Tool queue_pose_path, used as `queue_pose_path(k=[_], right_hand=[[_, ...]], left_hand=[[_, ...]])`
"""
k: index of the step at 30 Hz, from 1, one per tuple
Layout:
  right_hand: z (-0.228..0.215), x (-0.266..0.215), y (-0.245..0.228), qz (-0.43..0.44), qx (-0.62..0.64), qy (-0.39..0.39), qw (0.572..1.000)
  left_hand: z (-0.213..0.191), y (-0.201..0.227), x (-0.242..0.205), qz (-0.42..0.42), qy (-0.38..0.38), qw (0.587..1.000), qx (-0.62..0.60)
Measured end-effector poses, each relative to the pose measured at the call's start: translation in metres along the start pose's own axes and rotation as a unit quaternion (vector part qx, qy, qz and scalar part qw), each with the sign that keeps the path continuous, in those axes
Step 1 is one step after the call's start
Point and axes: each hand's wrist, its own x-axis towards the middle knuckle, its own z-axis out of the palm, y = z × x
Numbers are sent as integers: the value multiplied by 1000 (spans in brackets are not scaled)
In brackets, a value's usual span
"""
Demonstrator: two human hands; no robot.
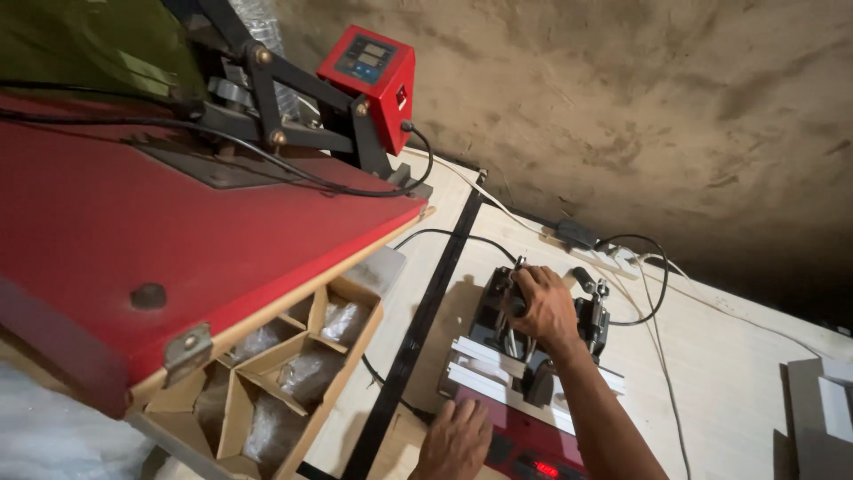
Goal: The person sorts through a pile of printed paper scraps on the floor, gathering them into a plastic bag. They then move to a table with a mug heat press machine, place a printed paper onto a white mug, and operate the machine to transfer the design.
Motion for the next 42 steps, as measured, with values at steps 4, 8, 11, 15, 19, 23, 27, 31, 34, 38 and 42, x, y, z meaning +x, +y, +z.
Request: queue_pose_path(k=[4,8,11,15,19,23,27,31,34,38,42], right_hand=[[3,4,4,4,0,-2,1000],[5,5,9,16,-24,-44,999],[6,8,12,37,-46,-100,993],[6,9,15,19,-56,-111,992],[-1,16,9,58,-70,-160,983],[-5,34,29,78,-69,-200,974],[-5,94,84,218,98,-191,952],[23,100,136,252,220,-109,936],[15,102,122,324,276,-32,904],[39,110,134,365,215,-2,906],[87,120,166,353,112,-37,928]], left_hand=[[2,-1,6,16,23,1000,-1],[4,1,6,17,40,999,-5],[9,-1,5,10,13,1000,-11],[4,1,7,0,-30,999,-24],[12,1,4,-24,-62,997,-36],[16,1,1,17,-7,1000,6],[18,1,0,-15,-73,997,-33],[11,8,-3,-8,25,999,28],[33,2,-8,15,70,996,50],[85,-15,-19,5,-8,997,76],[106,-29,-21,26,157,966,201]])
